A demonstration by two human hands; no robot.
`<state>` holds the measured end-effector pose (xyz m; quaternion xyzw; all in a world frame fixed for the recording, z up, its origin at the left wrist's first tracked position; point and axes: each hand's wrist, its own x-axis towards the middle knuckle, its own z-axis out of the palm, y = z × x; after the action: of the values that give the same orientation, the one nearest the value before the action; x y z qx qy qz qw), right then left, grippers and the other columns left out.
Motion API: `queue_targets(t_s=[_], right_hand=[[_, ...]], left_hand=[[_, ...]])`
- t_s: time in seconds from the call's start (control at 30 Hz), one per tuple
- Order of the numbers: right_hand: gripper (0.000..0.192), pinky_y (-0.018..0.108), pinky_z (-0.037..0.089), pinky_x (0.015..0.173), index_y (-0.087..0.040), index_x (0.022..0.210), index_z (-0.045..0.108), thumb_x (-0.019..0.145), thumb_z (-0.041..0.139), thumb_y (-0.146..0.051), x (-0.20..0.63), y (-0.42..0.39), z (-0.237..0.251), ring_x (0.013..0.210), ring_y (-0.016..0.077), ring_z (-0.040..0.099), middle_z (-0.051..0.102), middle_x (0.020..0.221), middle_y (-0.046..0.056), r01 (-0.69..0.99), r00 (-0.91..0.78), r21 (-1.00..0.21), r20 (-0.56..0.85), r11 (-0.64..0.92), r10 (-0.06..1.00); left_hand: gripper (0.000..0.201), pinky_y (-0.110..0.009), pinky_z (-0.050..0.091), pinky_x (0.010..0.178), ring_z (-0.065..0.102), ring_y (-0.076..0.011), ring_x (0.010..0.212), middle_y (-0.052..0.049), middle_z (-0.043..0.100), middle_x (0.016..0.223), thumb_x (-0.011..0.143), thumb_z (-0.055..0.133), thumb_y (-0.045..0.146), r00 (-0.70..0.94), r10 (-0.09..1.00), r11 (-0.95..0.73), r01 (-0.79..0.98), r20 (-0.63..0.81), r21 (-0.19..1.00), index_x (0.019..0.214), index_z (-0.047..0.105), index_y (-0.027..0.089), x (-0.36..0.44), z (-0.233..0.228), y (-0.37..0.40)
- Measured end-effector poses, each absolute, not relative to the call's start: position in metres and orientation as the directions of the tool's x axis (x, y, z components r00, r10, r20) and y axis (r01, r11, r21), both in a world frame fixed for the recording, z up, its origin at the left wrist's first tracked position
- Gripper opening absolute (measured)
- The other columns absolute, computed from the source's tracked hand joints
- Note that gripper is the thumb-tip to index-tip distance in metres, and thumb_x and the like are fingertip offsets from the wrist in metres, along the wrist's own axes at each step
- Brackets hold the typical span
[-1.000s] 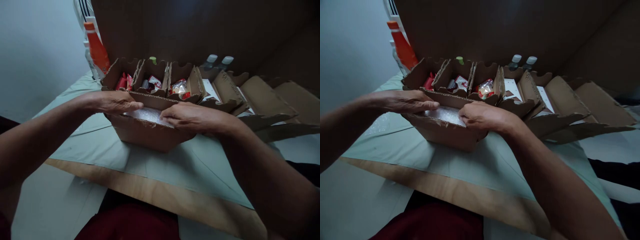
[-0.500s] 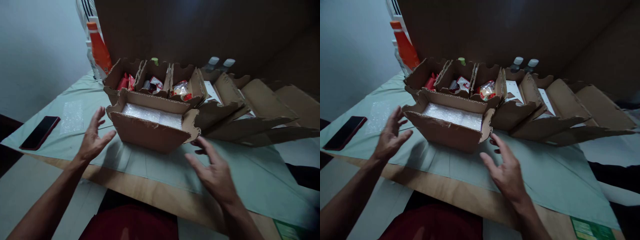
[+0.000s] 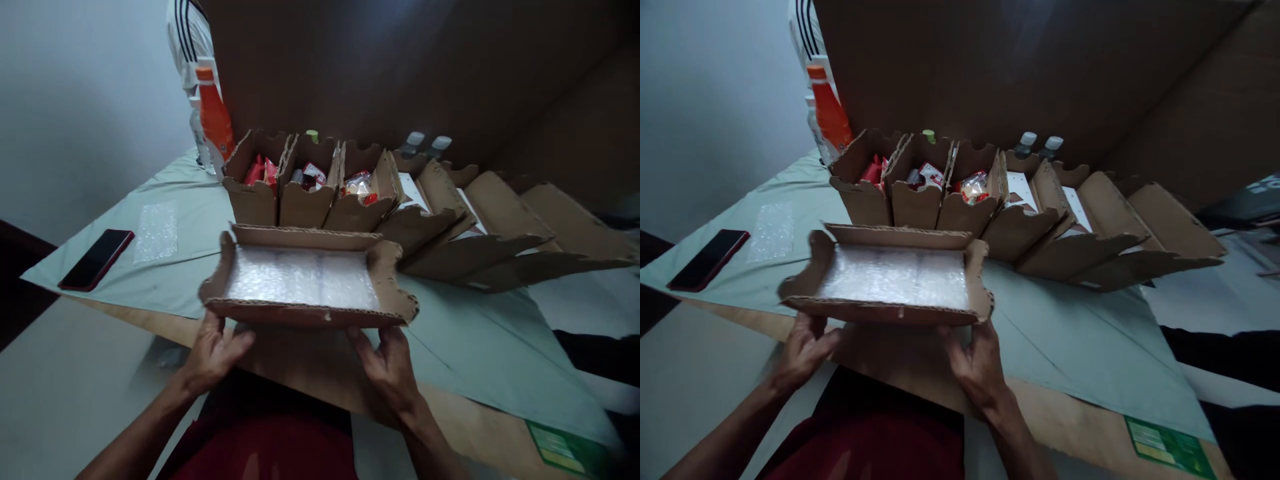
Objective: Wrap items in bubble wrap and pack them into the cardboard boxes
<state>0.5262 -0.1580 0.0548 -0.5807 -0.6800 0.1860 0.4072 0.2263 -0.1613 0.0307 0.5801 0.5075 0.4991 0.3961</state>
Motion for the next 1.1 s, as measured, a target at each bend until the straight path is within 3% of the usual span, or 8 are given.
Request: queue_targets(t_s=[0.1,0.2,0.4,0.47,0.63,0.87,0.97,1.1], right_hand=[[0.046,0.051,0.055,0.094,-0.023,0.123,0.063,0.089,0.065,-0.053,0.512,-0.137,0.081,0.104,0.0321,0.068,0.072,0.11,0.012,0.582,0.035,-0.76,0.379,0.289,0.925],[0.044,0.048,0.055,0.095,-0.023,0.124,0.062,0.091,0.064,-0.052,0.519,-0.111,0.103,0.105,0.0281,0.068,0.071,0.113,0.01,0.497,0.15,-0.785,0.499,0.371,0.854],[0.041,0.054,0.046,0.108,-0.022,0.126,0.065,0.093,0.065,-0.047,0.555,-0.154,0.091,0.12,0.0306,0.064,0.07,0.12,0.009,0.523,0.366,-0.772,0.586,0.362,0.723],[0.042,0.054,0.044,0.11,-0.02,0.127,0.066,0.093,0.065,-0.045,0.553,-0.174,0.08,0.122,0.0314,0.063,0.07,0.121,0.01,0.529,0.368,-0.786,0.552,0.319,0.748],[0.047,0.054,0.043,0.111,-0.022,0.133,0.063,0.092,0.068,-0.044,0.531,-0.183,0.079,0.125,0.0322,0.061,0.069,0.128,0.01,0.51,0.331,-0.822,0.459,0.253,0.825],[0.04,0.056,0.043,0.112,-0.03,0.135,0.064,0.096,0.061,-0.043,0.525,-0.188,0.117,0.128,0.0354,0.059,0.068,0.131,0.009,0.571,0.383,-0.739,0.625,0.358,0.68],[0.043,0.053,0.046,0.109,-0.029,0.138,0.061,0.1,0.054,-0.046,0.515,-0.177,0.13,0.125,0.0336,0.06,0.067,0.128,0.009,0.576,0.301,-0.718,0.63,0.39,0.716],[0.044,0.049,0.05,0.103,-0.027,0.131,0.065,0.099,0.055,-0.056,0.515,-0.147,0.144,0.121,0.0295,0.061,0.068,0.121,0.007,0.511,0.193,-0.665,0.706,0.544,0.682]], left_hand=[[0.074,-0.048,0.036,0.122,0.053,-0.0296,0.137,-0.013,0.058,0.141,0.087,0.072,0.054,-0.095,0.947,-0.287,0.187,0.308,0.94,0.147,0.04,0.025,0.219,0.059,-0.143],[0.087,-0.048,0.039,0.12,0.052,-0.031,0.138,-0.013,0.054,0.146,0.083,0.072,0.065,-0.027,0.893,-0.44,0.147,0.449,0.886,0.15,0.034,0.025,0.244,0.09,-0.102],[0.094,-0.052,0.028,0.128,0.032,-0.0347,0.154,-0.014,0.035,0.163,0.086,0.074,0.053,0.109,0.905,-0.419,0.066,0.411,0.906,0.16,0.02,0.03,0.302,0.094,-0.128],[0.092,-0.053,0.029,0.127,0.034,-0.0341,0.153,-0.014,0.036,0.163,0.088,0.073,0.049,0.098,0.935,-0.346,0.048,0.34,0.937,0.16,0.019,0.03,0.298,0.084,-0.153],[0.076,-0.046,0.046,0.116,0.055,-0.0293,0.135,-0.012,0.058,0.142,0.089,0.072,0.045,0.021,0.965,-0.261,0.051,0.26,0.964,0.152,0.033,0.027,0.275,0.086,-0.162],[0.069,-0.044,0.05,0.111,0.059,-0.0295,0.128,-0.012,0.064,0.134,0.085,0.075,0.047,0.089,0.917,-0.393,0.03,0.389,0.919,0.142,0.046,0.022,0.277,0.117,-0.135],[0.07,-0.046,0.046,0.116,0.057,-0.0302,0.133,-0.012,0.061,0.141,0.086,0.075,0.049,0.066,0.902,-0.431,0.079,0.427,0.899,0.145,0.045,0.023,0.262,0.126,-0.129],[0.077,-0.05,0.038,0.123,0.049,-0.0325,0.143,-0.008,0.057,0.146,0.085,0.073,0.061,0.002,0.798,-0.602,0.057,0.603,0.796,0.148,0.043,0.028,0.262,0.134,-0.096]])
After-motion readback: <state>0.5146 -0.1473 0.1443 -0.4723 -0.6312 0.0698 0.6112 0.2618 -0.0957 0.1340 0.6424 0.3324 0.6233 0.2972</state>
